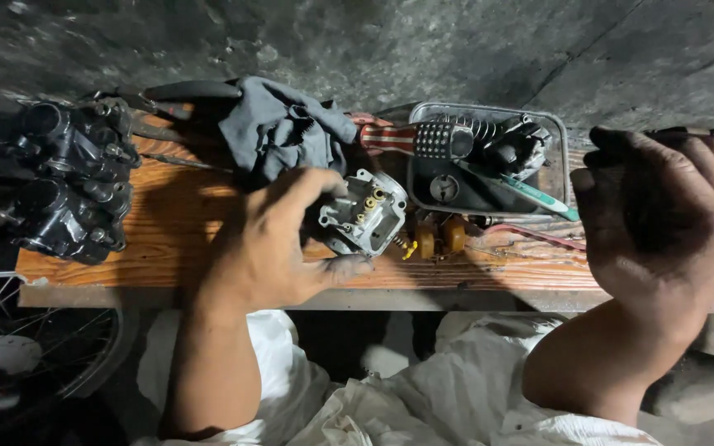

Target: Disassembling a motorcycle carburetor body using a screwdriver and pliers to remove internal components.

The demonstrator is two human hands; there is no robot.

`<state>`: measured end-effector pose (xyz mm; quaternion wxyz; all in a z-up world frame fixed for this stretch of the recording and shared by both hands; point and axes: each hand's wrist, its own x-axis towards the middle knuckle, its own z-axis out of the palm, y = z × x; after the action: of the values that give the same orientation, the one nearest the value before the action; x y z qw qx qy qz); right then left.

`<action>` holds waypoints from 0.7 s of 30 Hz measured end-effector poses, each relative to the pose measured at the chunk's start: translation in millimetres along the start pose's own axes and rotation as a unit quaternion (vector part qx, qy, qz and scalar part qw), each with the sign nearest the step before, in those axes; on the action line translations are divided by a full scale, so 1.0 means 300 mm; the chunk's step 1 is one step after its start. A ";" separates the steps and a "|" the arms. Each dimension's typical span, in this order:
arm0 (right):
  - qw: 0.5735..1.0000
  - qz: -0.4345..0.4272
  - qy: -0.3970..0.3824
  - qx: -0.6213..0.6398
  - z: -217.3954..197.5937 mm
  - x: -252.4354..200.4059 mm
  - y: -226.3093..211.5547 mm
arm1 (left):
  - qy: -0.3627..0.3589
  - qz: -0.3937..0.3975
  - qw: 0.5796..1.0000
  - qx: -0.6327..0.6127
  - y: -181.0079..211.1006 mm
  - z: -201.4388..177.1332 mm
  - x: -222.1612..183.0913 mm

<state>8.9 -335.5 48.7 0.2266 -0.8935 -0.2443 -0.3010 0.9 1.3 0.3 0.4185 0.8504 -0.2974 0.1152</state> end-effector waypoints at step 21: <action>0.979 -0.103 -0.133 0.115 0.193 0.070 -0.202 | -0.007 0.026 0.998 -0.055 0.024 -0.016 0.051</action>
<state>13.5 -249.9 36.4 0.2608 -0.8636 -0.3959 -0.1716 9.1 -4.6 14.9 0.4592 0.8188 -0.3285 0.1036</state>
